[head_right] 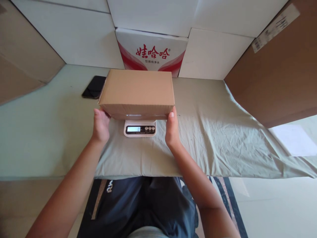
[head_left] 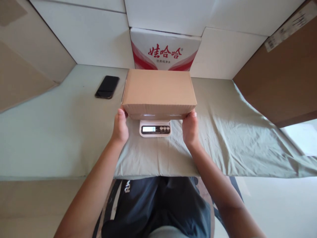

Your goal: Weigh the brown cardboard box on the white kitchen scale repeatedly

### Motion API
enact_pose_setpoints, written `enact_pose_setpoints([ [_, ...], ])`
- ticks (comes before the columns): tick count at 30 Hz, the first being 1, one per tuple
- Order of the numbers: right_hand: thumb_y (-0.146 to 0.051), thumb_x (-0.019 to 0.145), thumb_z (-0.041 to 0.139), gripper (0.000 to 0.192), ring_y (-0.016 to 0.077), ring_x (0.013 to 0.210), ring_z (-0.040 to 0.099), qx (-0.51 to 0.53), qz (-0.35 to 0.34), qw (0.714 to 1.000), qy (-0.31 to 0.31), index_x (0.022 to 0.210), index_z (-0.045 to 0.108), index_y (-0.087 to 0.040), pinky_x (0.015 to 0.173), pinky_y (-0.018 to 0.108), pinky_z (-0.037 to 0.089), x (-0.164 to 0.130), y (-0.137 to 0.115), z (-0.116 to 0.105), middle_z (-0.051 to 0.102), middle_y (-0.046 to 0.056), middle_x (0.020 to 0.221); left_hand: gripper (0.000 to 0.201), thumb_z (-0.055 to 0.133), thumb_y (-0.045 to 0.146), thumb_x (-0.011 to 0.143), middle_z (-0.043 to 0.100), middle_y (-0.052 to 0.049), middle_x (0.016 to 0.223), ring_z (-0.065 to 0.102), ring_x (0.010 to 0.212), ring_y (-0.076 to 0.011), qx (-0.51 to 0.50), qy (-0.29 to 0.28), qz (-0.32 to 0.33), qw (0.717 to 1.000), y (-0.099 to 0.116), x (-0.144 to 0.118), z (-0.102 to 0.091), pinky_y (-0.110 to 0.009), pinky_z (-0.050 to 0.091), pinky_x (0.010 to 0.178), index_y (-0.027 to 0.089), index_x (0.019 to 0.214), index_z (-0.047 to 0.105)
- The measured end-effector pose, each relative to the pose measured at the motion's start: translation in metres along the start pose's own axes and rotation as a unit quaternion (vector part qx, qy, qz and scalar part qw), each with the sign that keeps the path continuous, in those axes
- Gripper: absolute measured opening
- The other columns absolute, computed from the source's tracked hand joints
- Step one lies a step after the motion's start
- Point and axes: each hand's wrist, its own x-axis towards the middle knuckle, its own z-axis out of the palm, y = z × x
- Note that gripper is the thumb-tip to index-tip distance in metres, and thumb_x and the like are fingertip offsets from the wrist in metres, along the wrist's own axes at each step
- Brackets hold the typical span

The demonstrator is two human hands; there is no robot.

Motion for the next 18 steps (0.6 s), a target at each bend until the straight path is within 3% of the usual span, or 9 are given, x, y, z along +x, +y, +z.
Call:
enact_pose_setpoints([
  [5, -0.088, 0.124, 0.054, 0.065, 0.0359, 0.170, 0.075, 0.002, 0.002, 1.000, -0.007, 0.141, 0.089, -0.036, 0.159, 0.056, 0.050, -0.0006, 0.0000, 0.0000, 0.090, 0.011, 0.159, 0.090, 0.058, 0.108, 0.117, 0.097, -0.013, 0.145, 0.073, 0.176, -0.0414, 0.001, 0.005, -0.003, 1.000, -0.0052, 0.0013, -0.0015, -0.051, 0.062, 0.146, 0.032, 0.140, 0.102],
  [18, -0.076, 0.124, 0.056, 0.056, 0.0323, 0.174, 0.072, -0.030, 0.032, 0.999, 0.027, 0.144, 0.085, -0.033, 0.161, 0.055, 0.049, -0.0009, 0.0049, 0.0036, 0.090, 0.012, 0.160, 0.088, 0.054, 0.106, 0.120, 0.096, -0.011, 0.152, 0.077, 0.171, -0.0389, 0.008, -0.013, 0.005, 1.000, -0.0061, 0.0008, -0.0045, -0.049, 0.061, 0.145, 0.034, 0.143, 0.100],
])
